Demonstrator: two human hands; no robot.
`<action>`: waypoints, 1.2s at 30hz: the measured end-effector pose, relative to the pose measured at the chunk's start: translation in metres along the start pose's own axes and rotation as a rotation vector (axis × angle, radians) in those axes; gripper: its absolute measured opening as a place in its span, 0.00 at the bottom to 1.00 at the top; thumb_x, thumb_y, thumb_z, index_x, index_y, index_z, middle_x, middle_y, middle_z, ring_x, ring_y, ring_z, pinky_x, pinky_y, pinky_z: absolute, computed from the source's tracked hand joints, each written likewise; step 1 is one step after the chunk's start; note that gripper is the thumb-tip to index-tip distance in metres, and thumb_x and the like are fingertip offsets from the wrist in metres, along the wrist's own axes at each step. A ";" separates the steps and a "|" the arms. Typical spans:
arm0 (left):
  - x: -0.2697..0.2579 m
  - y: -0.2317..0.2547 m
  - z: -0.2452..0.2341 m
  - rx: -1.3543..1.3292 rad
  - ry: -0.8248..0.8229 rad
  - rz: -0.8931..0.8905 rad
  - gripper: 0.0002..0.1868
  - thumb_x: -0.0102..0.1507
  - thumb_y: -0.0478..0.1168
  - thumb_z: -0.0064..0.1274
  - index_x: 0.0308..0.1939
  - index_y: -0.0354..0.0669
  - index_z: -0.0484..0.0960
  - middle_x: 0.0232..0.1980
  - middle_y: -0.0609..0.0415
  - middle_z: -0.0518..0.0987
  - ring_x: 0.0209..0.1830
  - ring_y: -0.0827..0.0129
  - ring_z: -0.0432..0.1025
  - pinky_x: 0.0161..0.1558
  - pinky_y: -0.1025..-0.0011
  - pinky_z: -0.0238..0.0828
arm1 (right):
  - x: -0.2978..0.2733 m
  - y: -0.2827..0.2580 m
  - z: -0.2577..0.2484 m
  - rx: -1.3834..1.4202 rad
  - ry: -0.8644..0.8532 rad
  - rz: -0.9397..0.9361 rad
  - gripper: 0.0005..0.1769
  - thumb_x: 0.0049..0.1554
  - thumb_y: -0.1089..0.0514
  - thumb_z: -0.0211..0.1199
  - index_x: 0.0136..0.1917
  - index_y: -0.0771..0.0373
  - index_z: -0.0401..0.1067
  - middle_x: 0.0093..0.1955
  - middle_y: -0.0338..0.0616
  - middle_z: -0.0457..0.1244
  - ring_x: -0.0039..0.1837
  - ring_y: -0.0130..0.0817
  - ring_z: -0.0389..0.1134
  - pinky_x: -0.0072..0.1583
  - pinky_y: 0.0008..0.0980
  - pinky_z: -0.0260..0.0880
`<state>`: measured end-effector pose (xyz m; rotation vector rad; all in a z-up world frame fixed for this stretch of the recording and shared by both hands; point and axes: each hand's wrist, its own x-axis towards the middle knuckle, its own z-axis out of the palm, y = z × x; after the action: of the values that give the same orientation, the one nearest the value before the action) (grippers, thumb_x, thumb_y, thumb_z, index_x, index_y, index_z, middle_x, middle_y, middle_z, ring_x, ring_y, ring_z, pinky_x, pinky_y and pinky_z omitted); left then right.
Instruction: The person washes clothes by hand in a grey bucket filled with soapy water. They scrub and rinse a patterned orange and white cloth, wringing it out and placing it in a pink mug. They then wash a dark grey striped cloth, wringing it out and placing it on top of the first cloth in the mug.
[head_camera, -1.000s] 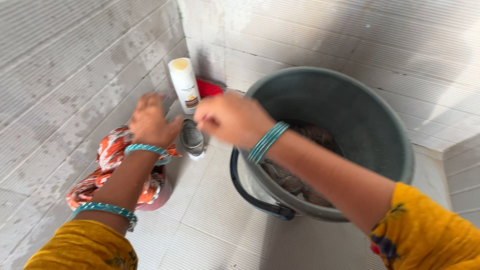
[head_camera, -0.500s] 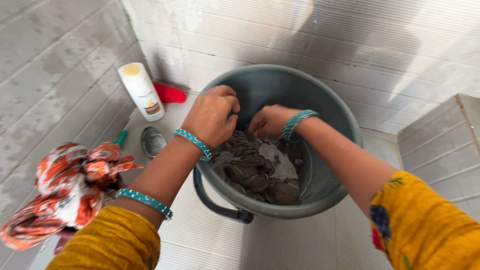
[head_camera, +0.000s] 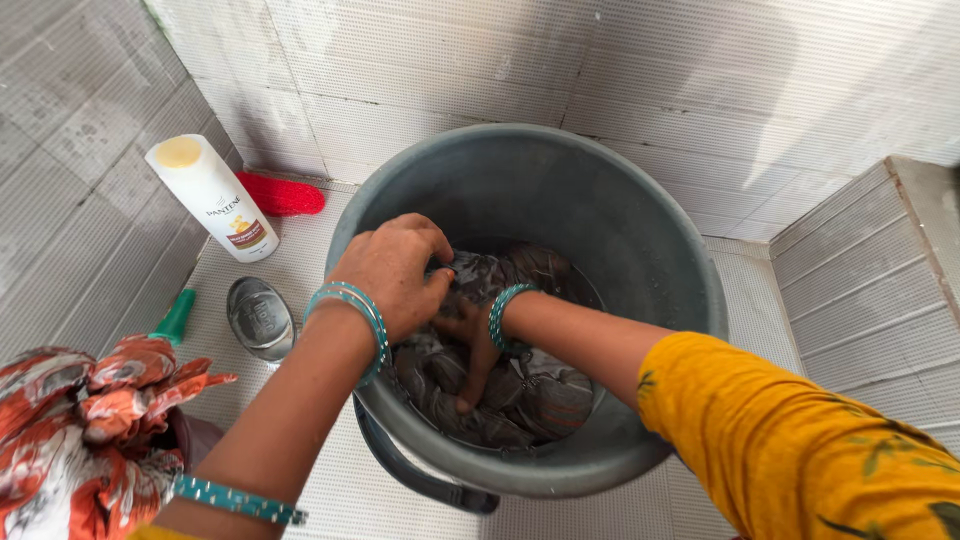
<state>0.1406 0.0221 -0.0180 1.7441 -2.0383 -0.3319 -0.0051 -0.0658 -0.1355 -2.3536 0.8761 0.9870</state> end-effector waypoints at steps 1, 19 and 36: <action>0.000 0.000 -0.001 -0.012 0.006 0.008 0.11 0.57 0.41 0.58 0.40 0.42 0.87 0.55 0.51 0.80 0.54 0.53 0.75 0.58 0.58 0.68 | 0.010 0.002 0.005 -0.029 -0.007 -0.002 0.87 0.31 0.21 0.79 0.84 0.53 0.28 0.84 0.67 0.30 0.82 0.61 0.38 0.77 0.51 0.46; -0.003 -0.003 -0.004 -0.101 0.022 -0.004 0.09 0.58 0.40 0.57 0.37 0.41 0.87 0.52 0.50 0.81 0.50 0.52 0.76 0.56 0.59 0.70 | 0.003 0.023 -0.044 -0.085 0.236 0.101 0.37 0.42 0.48 0.75 0.64 0.55 0.75 0.63 0.49 0.70 0.65 0.45 0.71 0.64 0.42 0.73; -0.003 0.001 -0.007 -0.092 -0.017 -0.062 0.09 0.59 0.41 0.56 0.37 0.43 0.88 0.53 0.51 0.82 0.49 0.53 0.77 0.56 0.59 0.70 | -0.035 -0.011 -0.026 -0.192 -0.073 0.161 0.71 0.37 0.30 0.81 0.80 0.62 0.49 0.78 0.61 0.46 0.77 0.55 0.53 0.74 0.45 0.59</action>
<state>0.1430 0.0258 -0.0118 1.7569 -1.9518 -0.4543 -0.0044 -0.0605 -0.0907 -2.4150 0.9938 1.2650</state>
